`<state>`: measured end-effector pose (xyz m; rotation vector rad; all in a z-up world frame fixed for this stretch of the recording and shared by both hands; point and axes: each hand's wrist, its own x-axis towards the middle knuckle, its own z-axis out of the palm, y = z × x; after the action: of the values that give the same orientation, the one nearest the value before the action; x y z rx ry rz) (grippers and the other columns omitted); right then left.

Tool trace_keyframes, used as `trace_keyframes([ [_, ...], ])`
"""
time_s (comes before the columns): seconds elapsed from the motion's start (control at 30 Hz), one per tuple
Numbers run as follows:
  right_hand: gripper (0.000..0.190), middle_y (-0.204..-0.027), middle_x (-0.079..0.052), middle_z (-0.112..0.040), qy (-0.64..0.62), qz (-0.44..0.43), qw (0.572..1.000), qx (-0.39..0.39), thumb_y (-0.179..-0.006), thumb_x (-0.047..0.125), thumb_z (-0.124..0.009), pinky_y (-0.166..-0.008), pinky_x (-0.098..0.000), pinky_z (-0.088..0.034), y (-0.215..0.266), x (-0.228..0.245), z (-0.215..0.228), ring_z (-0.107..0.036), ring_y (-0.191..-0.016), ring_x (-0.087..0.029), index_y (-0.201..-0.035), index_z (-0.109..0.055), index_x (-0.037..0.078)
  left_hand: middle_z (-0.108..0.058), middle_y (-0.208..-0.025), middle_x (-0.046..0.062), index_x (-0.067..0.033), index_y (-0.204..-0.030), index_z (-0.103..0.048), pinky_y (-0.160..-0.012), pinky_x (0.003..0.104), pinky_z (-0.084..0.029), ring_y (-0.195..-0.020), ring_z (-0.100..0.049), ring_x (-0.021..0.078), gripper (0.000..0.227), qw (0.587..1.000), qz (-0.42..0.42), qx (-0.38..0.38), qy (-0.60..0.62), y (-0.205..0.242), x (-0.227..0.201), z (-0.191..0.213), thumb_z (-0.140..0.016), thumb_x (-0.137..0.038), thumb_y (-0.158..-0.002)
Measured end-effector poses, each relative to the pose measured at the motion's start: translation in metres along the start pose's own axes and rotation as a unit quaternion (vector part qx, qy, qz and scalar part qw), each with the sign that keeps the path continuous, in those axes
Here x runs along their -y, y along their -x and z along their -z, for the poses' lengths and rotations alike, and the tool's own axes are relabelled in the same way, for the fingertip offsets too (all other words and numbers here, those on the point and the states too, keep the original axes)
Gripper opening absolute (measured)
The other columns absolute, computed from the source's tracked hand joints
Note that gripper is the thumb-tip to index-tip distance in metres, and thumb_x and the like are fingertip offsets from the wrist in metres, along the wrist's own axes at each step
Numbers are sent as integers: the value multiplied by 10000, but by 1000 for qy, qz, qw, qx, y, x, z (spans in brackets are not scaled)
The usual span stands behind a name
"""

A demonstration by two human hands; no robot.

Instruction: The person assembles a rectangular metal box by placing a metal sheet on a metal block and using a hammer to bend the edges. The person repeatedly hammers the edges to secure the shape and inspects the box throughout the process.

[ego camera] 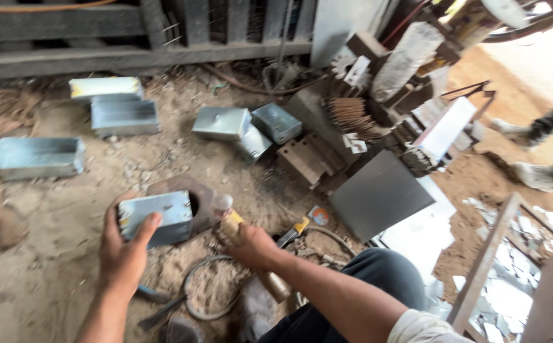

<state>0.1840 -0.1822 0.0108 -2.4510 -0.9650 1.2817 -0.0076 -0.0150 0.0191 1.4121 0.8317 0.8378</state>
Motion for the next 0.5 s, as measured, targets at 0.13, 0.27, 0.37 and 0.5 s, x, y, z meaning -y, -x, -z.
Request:
trace_keyframes([
  [0.13, 618, -1027, -167, -648, 10, -2, 1000, -15, -952, 483, -697, -636, -331, -572, 9, 6, 4, -649, -797, -224, -1230, -548, -48, -639, -1267, 89, -53, -1479, -505, -960, 313, -489, -1117, -608, 174, 672, 1000, -8, 2, 3, -2, 10, -1, -757, -274, -897],
  [0.27, 580, -996, -181, -634, -43, 7, 999, 1, -938, 443, -667, -638, -357, -610, 8, 4, 4, -677, -762, -244, -1261, -492, -5, -626, -1272, 116, -67, -1519, -481, -962, 321, -496, -1135, -611, 187, 711, 1000, 9, 10, -4, -7, 14, 2, -743, -285, -895],
  [0.37, 565, -970, -185, -657, -43, 30, 999, -3, -937, 442, -663, -628, -352, -604, 6, -3, 2, -674, -734, -232, -1240, -506, -8, -624, -1292, 130, -58, -1526, -478, -982, 329, -493, -1158, -612, 204, 723, 1000, 2, 3, -11, -5, 17, 3, -740, -293, -895],
  [0.5, 561, -985, -189, -653, -27, 35, 999, -13, -946, 419, -676, -634, -333, -602, 1, -8, 1, -679, -748, -228, -1253, -499, -16, -613, -1315, 127, -52, -1531, -462, -998, 345, -485, -1173, -607, 213, 756, 1000, -8, -1, -7, -7, 17, 1, -745, -308, -879],
])
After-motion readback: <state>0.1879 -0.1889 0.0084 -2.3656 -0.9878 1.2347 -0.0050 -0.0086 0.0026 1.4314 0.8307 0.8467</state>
